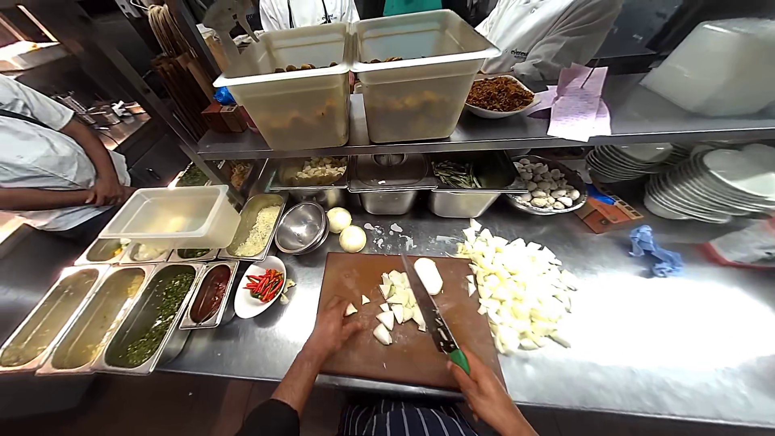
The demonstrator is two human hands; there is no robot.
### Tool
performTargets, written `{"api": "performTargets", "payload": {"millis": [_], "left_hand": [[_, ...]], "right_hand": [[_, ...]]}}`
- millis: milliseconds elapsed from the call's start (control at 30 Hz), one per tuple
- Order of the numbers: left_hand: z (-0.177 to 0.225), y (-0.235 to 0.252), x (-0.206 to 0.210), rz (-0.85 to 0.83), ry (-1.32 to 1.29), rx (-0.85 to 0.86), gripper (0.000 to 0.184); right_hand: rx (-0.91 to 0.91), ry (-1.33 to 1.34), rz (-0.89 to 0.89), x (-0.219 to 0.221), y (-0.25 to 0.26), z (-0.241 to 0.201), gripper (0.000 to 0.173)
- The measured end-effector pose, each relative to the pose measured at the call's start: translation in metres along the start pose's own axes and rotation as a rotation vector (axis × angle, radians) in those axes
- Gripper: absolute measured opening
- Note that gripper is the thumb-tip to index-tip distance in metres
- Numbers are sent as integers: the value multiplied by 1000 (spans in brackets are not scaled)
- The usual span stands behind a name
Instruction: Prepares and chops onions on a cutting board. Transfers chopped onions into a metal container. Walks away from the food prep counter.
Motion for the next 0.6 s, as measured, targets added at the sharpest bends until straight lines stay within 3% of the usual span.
{"api": "performTargets", "payload": {"millis": [67, 100, 300, 367, 500, 600], "left_hand": [[27, -11, 13, -108, 159, -13, 103], [40, -17, 23, -125, 198, -36, 110], [107, -11, 61, -41, 129, -98, 96], [121, -13, 58, -26, 164, -97, 101], [111, 1, 35, 123, 356, 88, 139], [90, 33, 36, 147, 412, 378, 150]], "right_hand": [[61, 155, 101, -5, -13, 12, 29], [82, 201, 143, -9, -20, 17, 28], [157, 299, 286, -19, -40, 41, 25], [163, 258, 282, -23, -44, 44, 28], [105, -148, 172, -42, -45, 33, 40], [92, -351, 63, -55, -39, 11, 42]]}}
Point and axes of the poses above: each hand's wrist, its own y-axis towards the middle knuckle, its own x-axis out of the palm, z = x × y, the point moved 4 cm from there along y, towards the middle knuckle, and after that the axes turned 15 degrees about -x, right-handed, at the moved point
